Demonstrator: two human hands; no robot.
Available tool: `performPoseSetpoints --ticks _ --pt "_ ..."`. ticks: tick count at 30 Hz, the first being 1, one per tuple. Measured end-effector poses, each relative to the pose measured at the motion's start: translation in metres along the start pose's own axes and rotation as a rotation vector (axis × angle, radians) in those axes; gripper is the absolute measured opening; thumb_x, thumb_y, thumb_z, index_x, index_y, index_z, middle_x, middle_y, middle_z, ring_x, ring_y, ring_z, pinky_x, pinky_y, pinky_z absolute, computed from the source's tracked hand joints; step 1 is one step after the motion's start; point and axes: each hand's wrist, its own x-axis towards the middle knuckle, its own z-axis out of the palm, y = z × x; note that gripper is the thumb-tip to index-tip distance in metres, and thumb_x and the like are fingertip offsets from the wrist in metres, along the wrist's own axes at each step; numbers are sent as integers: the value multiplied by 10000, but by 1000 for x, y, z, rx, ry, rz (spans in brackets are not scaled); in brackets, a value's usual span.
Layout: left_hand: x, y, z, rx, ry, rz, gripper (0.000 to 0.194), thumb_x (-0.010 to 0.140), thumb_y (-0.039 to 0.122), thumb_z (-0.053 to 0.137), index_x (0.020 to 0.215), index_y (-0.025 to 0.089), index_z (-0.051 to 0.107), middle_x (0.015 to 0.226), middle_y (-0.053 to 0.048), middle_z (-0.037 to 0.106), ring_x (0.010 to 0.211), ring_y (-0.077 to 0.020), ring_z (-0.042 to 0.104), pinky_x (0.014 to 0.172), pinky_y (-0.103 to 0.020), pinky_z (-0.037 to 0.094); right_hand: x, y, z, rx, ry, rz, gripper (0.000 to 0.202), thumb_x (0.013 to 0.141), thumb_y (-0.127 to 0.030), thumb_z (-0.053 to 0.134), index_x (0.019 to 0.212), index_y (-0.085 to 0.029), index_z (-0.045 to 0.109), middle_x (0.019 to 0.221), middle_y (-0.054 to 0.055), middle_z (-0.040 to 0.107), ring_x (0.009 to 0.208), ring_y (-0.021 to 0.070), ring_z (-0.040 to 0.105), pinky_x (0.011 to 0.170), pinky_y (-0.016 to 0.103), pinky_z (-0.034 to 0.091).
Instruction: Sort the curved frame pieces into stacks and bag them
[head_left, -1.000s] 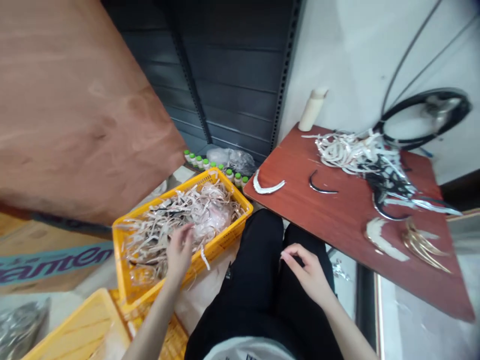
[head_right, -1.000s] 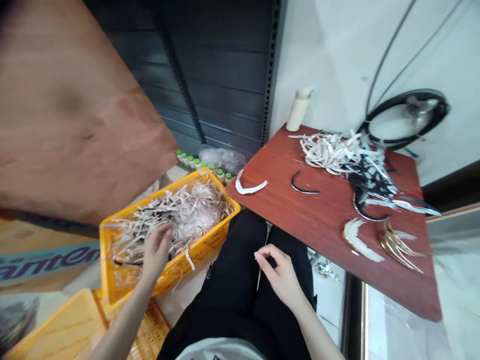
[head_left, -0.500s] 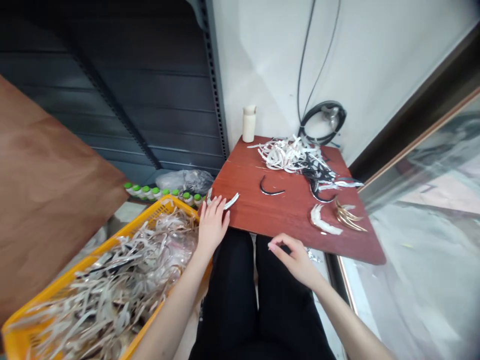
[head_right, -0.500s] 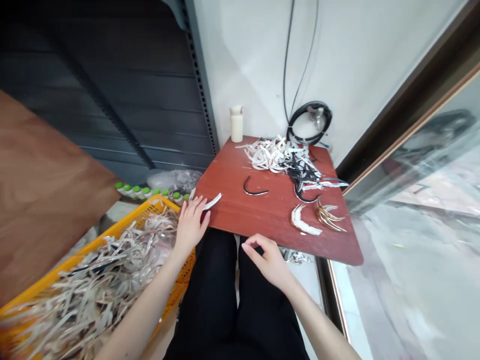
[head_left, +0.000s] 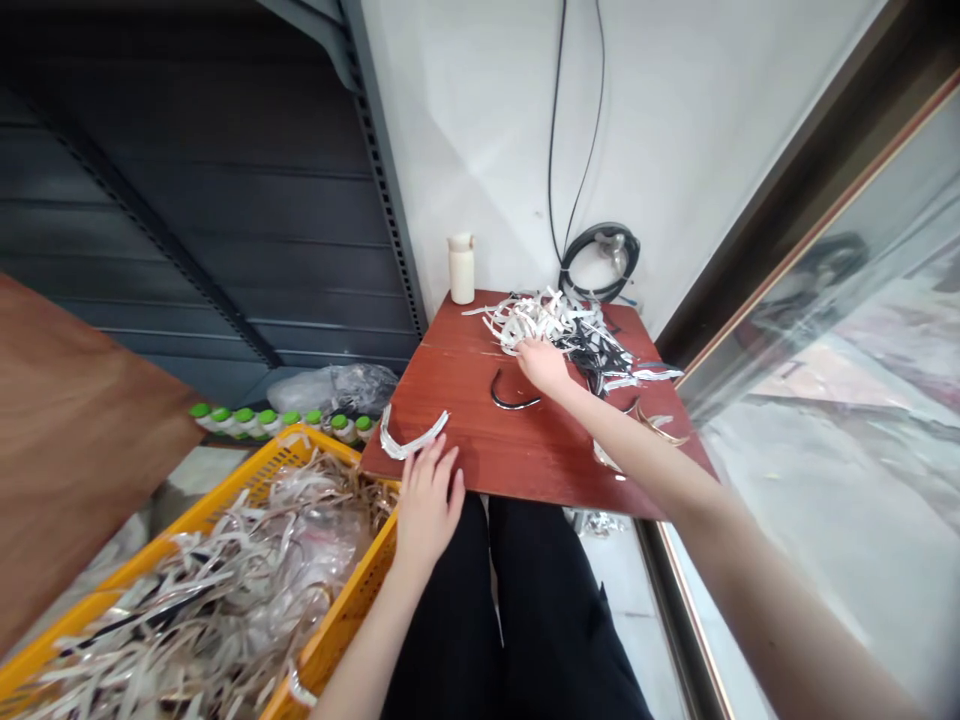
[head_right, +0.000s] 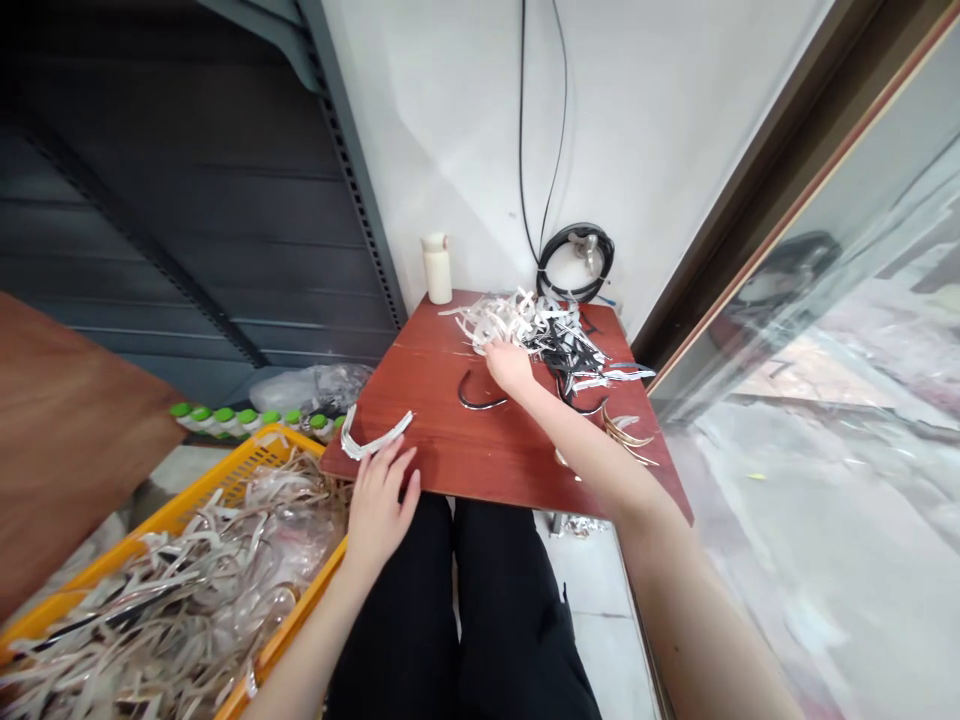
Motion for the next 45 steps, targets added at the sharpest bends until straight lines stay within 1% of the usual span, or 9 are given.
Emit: performPoseSetpoints --ticks 8,12,15,21,27,31,35,39,45 --pt "-7 39 7 -128 -73 60 354 939 185 490 1288 213 546 1412 -103 561 1370 -264 473 1165 -547 368 42 -23 27 21 -3 102 403 999 -204 345 1325 -27 504 1253 289 577 1065 333 597 902 436 443" --pt "-15 48 8 -179 -65 50 369 930 169 495 1291 227 545 1393 -97 576 1348 -261 500 1152 -549 394 54 -26 31 97 37 163 479 1026 -377 330 1269 -28 550 1157 279 632 1035 351 608 877 447 462" --pt "-20 51 9 -214 -58 45 386 925 168 501 1304 230 535 1384 -95 582 1335 -257 515 1142 -539 416 57 -20 31 172 48 164 468 1040 -361 274 1166 -78 626 1096 235 669 1022 313 618 897 426 457" --pt "-23 51 14 -229 -58 -11 409 937 174 498 1344 211 493 1411 -110 556 1359 -242 491 1144 -495 430 55 0 18 404 54 35 166 916 -213 557 892 -134 700 965 139 721 982 261 635 936 380 436" --pt "-22 50 15 -291 -70 -43 400 955 200 474 1353 242 489 1406 -100 558 1348 -250 503 1143 -520 421 51 -6 -13 753 184 -29 298 968 -362 441 977 -144 644 906 74 723 814 170 651 789 298 508" --pt "-21 54 11 -349 -64 -115 444 970 229 462 1413 237 427 1426 -116 534 1362 -246 484 1142 -510 417 30 -17 -36 932 154 -60 280 922 -397 517 856 -153 637 764 52 708 697 146 646 670 257 525" --pt "-16 57 8 -380 -37 -207 563 978 273 465 1507 220 281 1479 -151 465 1398 -257 430 1116 -481 436 -15 -32 -50 1034 -207 -28 125 835 -275 639 779 -163 630 616 14 673 553 130 618 543 231 503" --pt "-7 61 6 -342 -2 -224 664 970 304 491 1549 217 177 1525 -176 389 1435 -285 366 1130 -500 404 -64 -48 -49 826 -375 -96 75 826 -171 609 773 -163 662 631 12 698 571 136 647 551 221 485" --pt "-3 71 13 -289 32 -207 754 947 350 533 1566 215 125 1577 -198 294 1457 -323 323 1124 -521 403 -108 -68 -22 504 -374 -318 145 815 -152 608 750 -184 734 692 13 732 655 162 672 620 242 446"
